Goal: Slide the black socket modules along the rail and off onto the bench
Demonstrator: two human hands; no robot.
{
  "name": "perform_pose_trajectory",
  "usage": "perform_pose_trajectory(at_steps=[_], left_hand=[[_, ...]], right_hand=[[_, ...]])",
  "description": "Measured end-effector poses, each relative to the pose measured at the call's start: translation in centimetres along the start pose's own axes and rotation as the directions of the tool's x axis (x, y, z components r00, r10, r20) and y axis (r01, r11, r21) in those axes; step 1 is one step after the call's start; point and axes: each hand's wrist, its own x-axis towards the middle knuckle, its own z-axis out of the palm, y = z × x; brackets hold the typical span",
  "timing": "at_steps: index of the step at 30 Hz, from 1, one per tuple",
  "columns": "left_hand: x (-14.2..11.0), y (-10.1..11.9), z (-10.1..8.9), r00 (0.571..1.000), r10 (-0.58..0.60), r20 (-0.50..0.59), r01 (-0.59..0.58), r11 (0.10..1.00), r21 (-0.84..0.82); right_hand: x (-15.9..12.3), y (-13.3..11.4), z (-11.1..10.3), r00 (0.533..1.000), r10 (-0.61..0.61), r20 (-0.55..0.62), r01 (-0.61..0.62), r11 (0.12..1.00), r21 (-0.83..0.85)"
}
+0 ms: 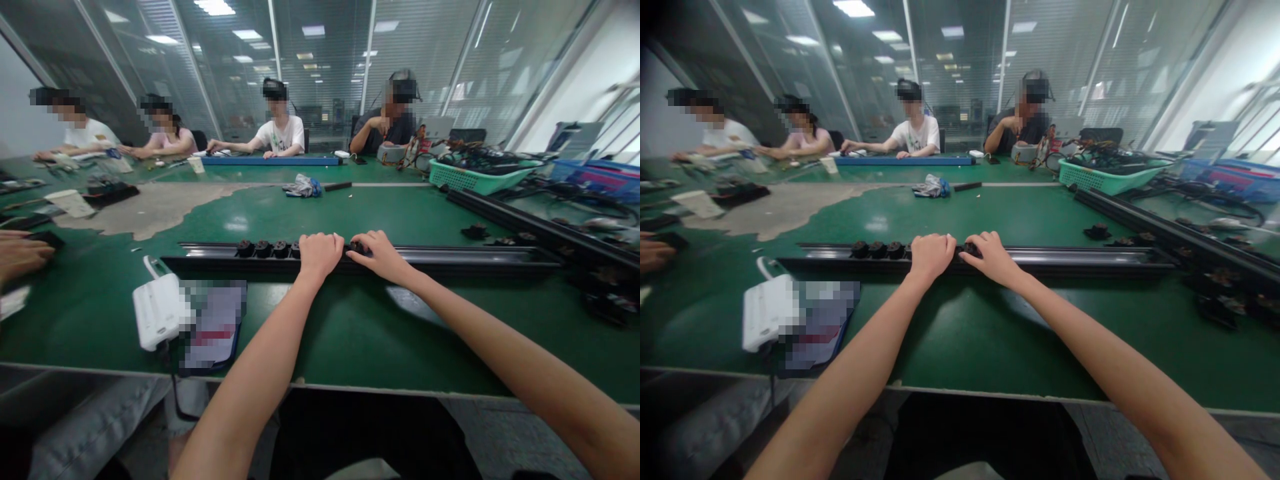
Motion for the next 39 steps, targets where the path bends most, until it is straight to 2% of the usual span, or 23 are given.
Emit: perform_pose_trajectory(at_steps=[11, 23, 30, 35, 37, 39], left_hand=[[0.0, 0.0, 0.1, 0.999, 0.004, -0.039, -0.005, 1.0, -0.014], [0.0, -0.1, 0.2, 0.998, 0.017, -0.058, -0.017, 1.0, -0.01], [-0.1, -0.1, 0.3, 0.999, 0.007, -0.047, -0.008, 1.0, -0.015], [0.2, -0.5, -0.7, 0.989, 0.039, -0.146, -0.049, 0.996, -0.07], [0.5, -1.1, -1.6, 0.979, -0.029, -0.199, 0.009, 0.995, -0.103], [0.7, -2.0, -2.4, 0.954, -0.181, -0.239, 0.158, 0.981, -0.115]], right_hand=[[0.2, 0.0, -0.4, 1.0, 0.006, 0.023, -0.007, 1.0, 0.018], [-0.4, 0.3, -1.2, 0.999, 0.043, -0.027, -0.043, 0.999, -0.004], [-0.3, 0.5, -2.1, 0.997, 0.071, 0.023, -0.071, 0.997, -0.012], [-0.5, 1.0, -2.7, 0.995, 0.08, 0.053, -0.079, 0.996, -0.03], [-0.7, 1.3, -3.0, 0.994, 0.09, 0.058, -0.088, 0.996, -0.033], [-1.0, 1.5, -3.3, 0.994, 0.094, 0.057, -0.092, 0.995, -0.035]])
